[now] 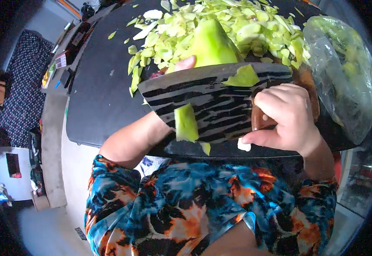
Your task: The person peels and slices chayotes on a cutting board using a knife, then retrieves another chayote from a plastic bag and chops it into pieces.
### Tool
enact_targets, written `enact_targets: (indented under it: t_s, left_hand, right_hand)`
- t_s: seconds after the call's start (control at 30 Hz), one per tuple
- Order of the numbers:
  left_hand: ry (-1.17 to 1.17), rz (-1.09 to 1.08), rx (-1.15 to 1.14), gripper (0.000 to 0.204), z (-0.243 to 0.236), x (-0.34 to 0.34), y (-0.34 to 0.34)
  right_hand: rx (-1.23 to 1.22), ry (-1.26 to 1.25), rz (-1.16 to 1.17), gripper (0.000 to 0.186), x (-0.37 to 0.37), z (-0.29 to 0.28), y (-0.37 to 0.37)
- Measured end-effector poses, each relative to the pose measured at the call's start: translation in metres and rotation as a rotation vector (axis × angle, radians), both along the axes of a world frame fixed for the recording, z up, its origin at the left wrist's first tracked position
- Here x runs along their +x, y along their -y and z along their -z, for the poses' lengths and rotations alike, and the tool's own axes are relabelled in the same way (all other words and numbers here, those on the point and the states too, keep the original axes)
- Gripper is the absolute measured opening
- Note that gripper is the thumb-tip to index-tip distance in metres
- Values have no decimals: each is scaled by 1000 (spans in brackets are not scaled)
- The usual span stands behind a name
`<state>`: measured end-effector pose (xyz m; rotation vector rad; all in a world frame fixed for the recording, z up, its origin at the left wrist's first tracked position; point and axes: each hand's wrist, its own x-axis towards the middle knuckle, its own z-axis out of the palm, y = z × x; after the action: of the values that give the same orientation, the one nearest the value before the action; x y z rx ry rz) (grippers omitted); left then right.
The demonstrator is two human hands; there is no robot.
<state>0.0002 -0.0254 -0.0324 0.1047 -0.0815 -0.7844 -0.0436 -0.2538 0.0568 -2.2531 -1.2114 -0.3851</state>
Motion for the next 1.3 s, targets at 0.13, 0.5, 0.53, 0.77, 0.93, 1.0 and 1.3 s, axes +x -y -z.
enact_targets:
  t_s: [0.13,0.5,0.53,0.77,0.93,1.0,1.3]
  left_hand:
    - [13,-16,26,86,0,-3,-1]
    - [469,-352,810,95,-37,-27,19]
    - [491,-303,802,96,-39,-29,20]
    - [384,-212,427,83,-13,-21,12]
    - [43,147,420,71,2,-14,8]
    - [211,56,603,56,2,-18,9]
    - [580,-241,693,90,-40,-40,30]
  right_hand:
    - [-18,13,-9,48,-2,-2,0]
    - [18,-271,699,52,70,20,45]
    - [76,-264,667,51,74,20,50]
    - [191,-120,117,40,11,-5,23]
    - [25,-36,34,44,-10,-5,6]
    - [9,-58,100,45,-9,-5,8]
    - [6,-336,604,56,61,10,58]
